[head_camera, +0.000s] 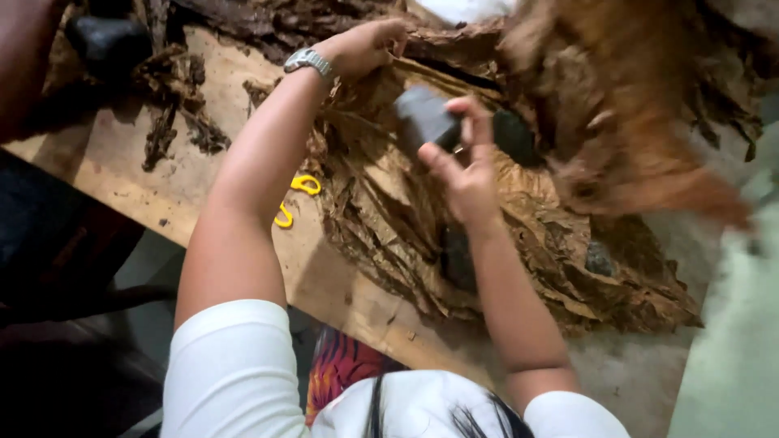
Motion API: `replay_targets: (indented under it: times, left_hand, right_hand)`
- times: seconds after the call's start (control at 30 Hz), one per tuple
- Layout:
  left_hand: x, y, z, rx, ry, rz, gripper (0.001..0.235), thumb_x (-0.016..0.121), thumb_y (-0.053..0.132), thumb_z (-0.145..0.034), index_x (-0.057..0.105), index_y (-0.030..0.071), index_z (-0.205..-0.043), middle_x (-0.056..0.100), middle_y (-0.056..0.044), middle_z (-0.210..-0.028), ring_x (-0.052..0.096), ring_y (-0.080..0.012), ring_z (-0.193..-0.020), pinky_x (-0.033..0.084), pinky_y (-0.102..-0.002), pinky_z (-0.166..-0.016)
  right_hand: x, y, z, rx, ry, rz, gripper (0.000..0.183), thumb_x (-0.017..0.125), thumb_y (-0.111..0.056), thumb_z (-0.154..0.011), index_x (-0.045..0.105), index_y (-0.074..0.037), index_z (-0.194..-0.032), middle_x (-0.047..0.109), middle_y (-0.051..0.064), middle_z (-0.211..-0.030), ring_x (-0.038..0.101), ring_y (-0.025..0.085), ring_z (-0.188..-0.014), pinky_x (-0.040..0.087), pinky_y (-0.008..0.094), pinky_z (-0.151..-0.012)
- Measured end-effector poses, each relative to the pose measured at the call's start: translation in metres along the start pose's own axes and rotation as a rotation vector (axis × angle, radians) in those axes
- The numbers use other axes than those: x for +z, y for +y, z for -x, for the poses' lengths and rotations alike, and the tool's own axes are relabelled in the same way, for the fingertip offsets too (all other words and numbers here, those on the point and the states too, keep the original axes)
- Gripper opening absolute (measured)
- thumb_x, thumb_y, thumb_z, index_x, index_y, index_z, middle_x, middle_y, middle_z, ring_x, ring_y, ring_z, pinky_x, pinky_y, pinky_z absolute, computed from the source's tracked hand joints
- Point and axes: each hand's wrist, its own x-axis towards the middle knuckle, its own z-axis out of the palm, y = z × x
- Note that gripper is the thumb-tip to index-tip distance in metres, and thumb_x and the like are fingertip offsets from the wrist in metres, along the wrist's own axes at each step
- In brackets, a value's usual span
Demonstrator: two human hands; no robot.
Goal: Trimming and preparing large dried leaves on a wooden table using scissors and stones as weights.
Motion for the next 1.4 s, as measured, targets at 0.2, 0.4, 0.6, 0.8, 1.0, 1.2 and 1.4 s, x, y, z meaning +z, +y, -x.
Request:
replay_targets:
  times: [0.2,0.4,0.6,0.8,1.0,1.2,1.4]
  left_hand:
    - [-0.008,0.053,0.053,-0.278,-0.311,-0.212,0.037,0.073,0.032,-0.091,0.073,0.018,-0.125,0.073,-0.005,-0.121,0.066,-0.0232,-0.105,0.054,-0.04,-0.094]
    - [-0.019,0.03,0.073,-0.227,-0.313,-0.411,0.096,0.09,0.034,-0.073,0.047,0.02,-0.157,0.053,-0.016,-0.12,0.051,-0.035,-0.112,0.049,-0.048,-0.089]
    - [-0.022,0.056,0.08,-0.454,-0.372,-0.474,0.092,0.077,0.029,-0.075,0.038,0.054,-0.155,0.026,-0.018,-0.143,0.028,-0.0468,-0.132,0.042,-0.057,-0.105]
    - [-0.015,0.081,0.118,-0.328,0.011,-0.457,0.094,0.08,0.002,-0.075,0.04,0.019,-0.158,0.01,-0.027,-0.163,0.006,-0.0559,-0.145,0.013,-0.075,-0.116]
    - [0.079,0.108,0.161,0.025,0.516,-0.355,0.05,0.055,-0.021,-0.083,0.059,-0.004,-0.131,0.046,-0.03,-0.141,0.04,-0.0481,-0.134,0.041,-0.053,-0.116]
    - [0.146,0.101,0.197,0.286,0.592,-0.781,0.027,0.071,0.012,-0.09,0.07,0.023,-0.115,0.053,-0.012,-0.145,0.049,-0.0302,-0.138,0.042,-0.048,-0.112]
    - [0.16,0.078,0.216,0.253,0.481,-0.702,0.011,0.055,0.022,-0.101,0.059,0.021,-0.111,0.066,0.001,-0.122,0.064,-0.016,-0.12,0.045,-0.037,-0.108]
  right_hand:
    - [-0.017,-0.003,-0.006,-0.069,0.048,0.004,0.044,0.072,-0.01,-0.1,0.048,-0.026,-0.133,0.054,0.014,-0.126,0.057,0.026,-0.112,0.056,0.037,-0.095]
    - [0.006,-0.003,-0.006,-0.096,0.06,0.363,0.055,0.078,-0.017,-0.093,0.047,-0.036,-0.135,0.043,0.009,-0.154,0.054,0.029,-0.129,0.056,0.04,-0.105]
    - [0.057,0.01,-0.018,0.17,-0.314,0.869,0.075,0.07,0.015,-0.073,0.064,-0.031,-0.132,0.014,0.013,-0.162,0.018,0.036,-0.149,0.042,0.049,-0.119]
    - [0.045,0.073,-0.016,0.071,-0.497,1.056,0.073,0.065,-0.009,-0.101,0.041,-0.052,-0.154,-0.008,-0.003,-0.168,-0.01,0.051,-0.151,0.015,0.082,-0.115]
    - [0.006,0.112,-0.062,-0.017,-0.535,0.977,0.074,0.079,-0.034,-0.091,0.044,-0.029,-0.156,0.035,0.019,-0.161,0.032,0.049,-0.138,0.023,0.055,-0.118]
    - [-0.015,0.103,-0.065,0.055,-0.618,0.817,0.087,0.083,-0.01,-0.079,0.046,-0.034,-0.154,0.036,0.009,-0.156,0.031,0.036,-0.15,0.012,0.08,-0.111]
    - [0.015,0.088,-0.045,0.029,-0.553,1.145,0.087,0.091,-0.016,-0.075,0.052,-0.05,-0.145,0.02,0.022,-0.163,0.051,0.062,-0.127,0.046,0.059,-0.108]
